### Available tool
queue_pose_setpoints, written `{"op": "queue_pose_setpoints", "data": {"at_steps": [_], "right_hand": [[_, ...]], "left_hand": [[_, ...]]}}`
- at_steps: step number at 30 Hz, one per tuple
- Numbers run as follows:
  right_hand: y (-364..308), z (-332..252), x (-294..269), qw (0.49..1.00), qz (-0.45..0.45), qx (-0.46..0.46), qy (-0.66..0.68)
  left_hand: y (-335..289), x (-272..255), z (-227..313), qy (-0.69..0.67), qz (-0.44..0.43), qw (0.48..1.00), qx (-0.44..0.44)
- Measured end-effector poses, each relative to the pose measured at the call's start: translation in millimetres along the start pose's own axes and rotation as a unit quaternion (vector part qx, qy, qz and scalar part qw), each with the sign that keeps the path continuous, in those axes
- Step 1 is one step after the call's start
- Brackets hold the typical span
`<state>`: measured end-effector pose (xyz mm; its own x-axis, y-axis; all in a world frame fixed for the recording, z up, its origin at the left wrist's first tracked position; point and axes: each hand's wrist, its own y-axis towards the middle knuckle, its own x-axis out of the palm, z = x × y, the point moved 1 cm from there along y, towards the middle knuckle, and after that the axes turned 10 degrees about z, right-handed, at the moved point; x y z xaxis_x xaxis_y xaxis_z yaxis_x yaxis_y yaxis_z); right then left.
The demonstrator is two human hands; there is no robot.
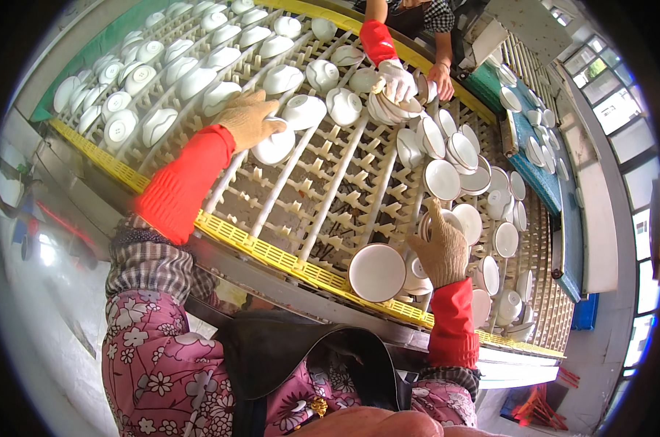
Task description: The person handles ceramic cups on a drying or organizing rack, picking them up one at a time and turning them over or rearranging them on the grid.
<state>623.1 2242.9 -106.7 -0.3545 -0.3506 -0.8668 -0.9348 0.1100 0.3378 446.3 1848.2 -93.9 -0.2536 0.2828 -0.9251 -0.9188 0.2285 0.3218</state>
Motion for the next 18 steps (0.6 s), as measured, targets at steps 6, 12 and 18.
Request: {"op": "queue_pose_setpoints", "data": {"at_steps": [6, 12, 18], "right_hand": [[-19, 22, -19, 0.994, -0.011, 0.091, 0.065], [-14, 28, -21, 0.963, 0.020, 0.176, 0.201], [24, 39, -17, 0.935, 0.169, -0.295, 0.098]], "left_hand": [[15, 17, 109, -0.015, -0.017, 0.988, 0.153], [-41, 33, 181, -0.195, 0.023, 0.845, 0.497], [-95, 2, 177, -0.136, -0.012, 0.801, 0.583]]}}
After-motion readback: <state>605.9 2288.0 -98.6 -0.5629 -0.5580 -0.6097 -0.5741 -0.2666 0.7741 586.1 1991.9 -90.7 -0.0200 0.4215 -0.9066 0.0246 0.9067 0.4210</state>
